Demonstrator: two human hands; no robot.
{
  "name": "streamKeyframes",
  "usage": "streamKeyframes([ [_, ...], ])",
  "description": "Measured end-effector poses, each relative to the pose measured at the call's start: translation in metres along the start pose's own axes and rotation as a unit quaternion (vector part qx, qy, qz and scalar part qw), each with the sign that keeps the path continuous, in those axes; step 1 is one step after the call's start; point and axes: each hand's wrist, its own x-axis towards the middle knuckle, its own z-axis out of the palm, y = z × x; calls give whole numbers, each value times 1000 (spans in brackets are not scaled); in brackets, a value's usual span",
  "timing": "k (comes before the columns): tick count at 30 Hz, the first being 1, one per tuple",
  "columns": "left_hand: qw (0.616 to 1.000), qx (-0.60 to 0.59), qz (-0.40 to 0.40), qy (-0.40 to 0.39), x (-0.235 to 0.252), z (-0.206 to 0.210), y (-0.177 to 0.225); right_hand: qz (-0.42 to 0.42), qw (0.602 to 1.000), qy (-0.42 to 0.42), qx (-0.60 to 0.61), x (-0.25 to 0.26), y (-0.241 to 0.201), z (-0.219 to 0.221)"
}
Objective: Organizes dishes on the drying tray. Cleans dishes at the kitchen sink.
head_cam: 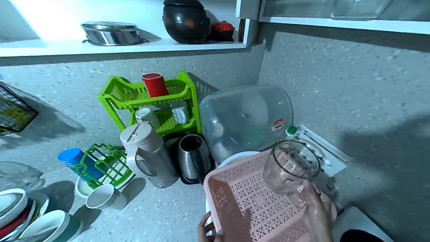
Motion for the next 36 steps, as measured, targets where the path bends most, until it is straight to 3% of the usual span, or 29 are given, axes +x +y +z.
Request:
streamKeyframes([
  [2,999,18,-28,-23,1,7,6,-27,999,-13,-45,9,-18,2],
  [4,997,11,-66,-45,5,4,8,-126,973,-108,-158,19,-37,-3],
  [6,995,-24,-83,-57,8,-2,7,-263,885,-204,-326,20,-60,1],
  [8,992,-61,-92,-68,9,-7,5,-347,763,-303,-454,8,-85,17],
  [10,990,-78,-93,-75,10,-8,4,-285,646,-436,-558,-1,-107,38],
  [12,989,-90,-92,-77,11,-8,4,-153,535,-522,-647,0,-121,65],
  [18,985,-128,-92,-67,10,-6,2,-59,360,-520,-772,-14,-91,124],
  [21,984,-138,-87,-72,11,-5,-2,-83,335,-484,-804,-41,-34,123],
  [23,984,-136,-83,-74,11,-5,-1,-30,273,-517,-810,-61,-36,136],
  [25,984,-134,-82,-77,10,-4,-1,-43,229,-548,-803,-72,-16,136],
  [29,985,-131,-87,-74,10,-5,1,-122,221,-542,-802,-76,22,129],
  [32,985,-134,-92,-62,7,-3,3,-168,172,-535,-810,-61,19,121],
  [35,983,-141,-101,-65,5,-1,2,-192,184,-518,-813,-47,23,111],
  [36,982,-141,-104,-63,4,0,2,-217,169,-514,-813,-48,23,108],
])
